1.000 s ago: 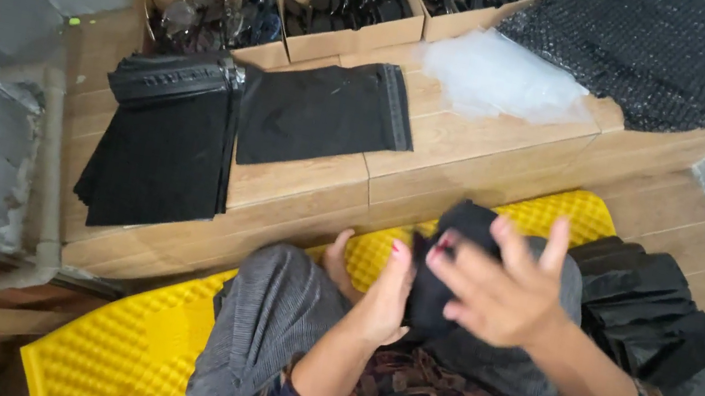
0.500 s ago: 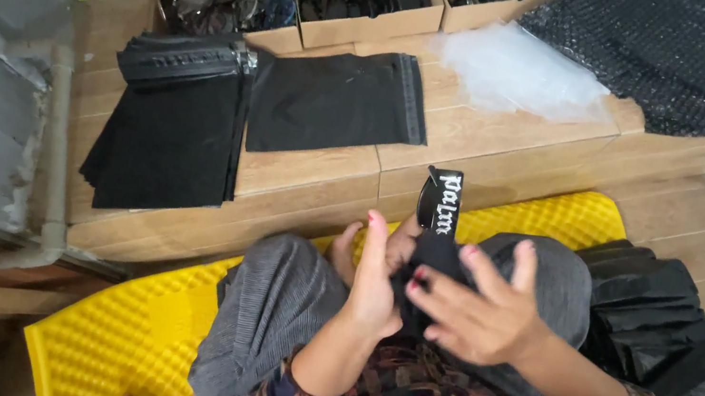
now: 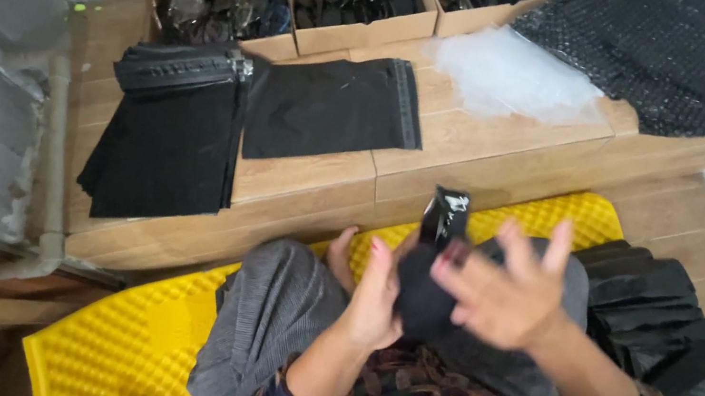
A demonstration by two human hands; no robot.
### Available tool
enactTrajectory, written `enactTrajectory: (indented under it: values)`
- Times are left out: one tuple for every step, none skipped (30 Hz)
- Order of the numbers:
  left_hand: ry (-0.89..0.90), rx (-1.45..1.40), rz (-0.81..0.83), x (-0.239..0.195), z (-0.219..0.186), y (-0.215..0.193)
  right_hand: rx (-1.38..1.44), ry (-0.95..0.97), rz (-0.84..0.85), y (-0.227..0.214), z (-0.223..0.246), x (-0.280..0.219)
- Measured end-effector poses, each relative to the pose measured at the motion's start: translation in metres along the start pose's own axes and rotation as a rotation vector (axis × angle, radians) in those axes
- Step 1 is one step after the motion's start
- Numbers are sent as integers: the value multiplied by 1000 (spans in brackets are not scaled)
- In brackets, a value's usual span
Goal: The person unpacks sunglasses from a black pouch, cleans the lenses with a cloth, and then places the sunglasses into a clear plastic bag. They then place the bagged sunglasses into a black shipping pouch.
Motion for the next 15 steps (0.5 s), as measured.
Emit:
enactTrajectory:
  values:
    - [31,64,64,-2,-1,6,-38,84,32,3,-23,-4]
    - [29,65,72,-1,-2,8,-45,87,30,-12,-22,15]
    - [47,156,102,-2,-3,12,62,181,-57,-30,-26,33]
    - [65,248,132,-3,-5,15,169,275,-144,-48,-31,50]
    - [63,248,131,-6,-6,15,171,276,-144,-53,-27,55]
    - [90,385,171,-9,-9,18,304,395,-130,-54,-29,57]
    - [118,523,208,-13,-11,22,440,511,-116,-55,-31,60]
    - [119,524,204,-14,-20,30,443,510,-115,-54,-28,54]
    - [139,656,196,-13,-30,39,496,598,-122,-51,-31,47]
    - [158,787,186,-13,-40,49,548,687,-129,-48,-33,38]
    - [160,790,190,-17,-45,59,546,686,-133,-52,-31,41]
    - [135,1033,112,-20,-49,64,453,717,-148,-59,-31,41]
    - [97,1272,25,-27,-51,70,364,755,-156,-66,-29,37]
    - [89,1271,25,-28,-41,64,366,762,-154,-66,-30,34]
    - [166,1335,-3,-30,-36,59,314,775,-208,-69,-31,30]
Point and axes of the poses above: each hand's wrist, its own x-axis towards the middle knuckle, its own y-axis out of the palm, z = x × y, the point moved 6 cm from there along x, towards the middle knuckle, and after that the axes turned 5 degrees about x, right-handed, at the moved point
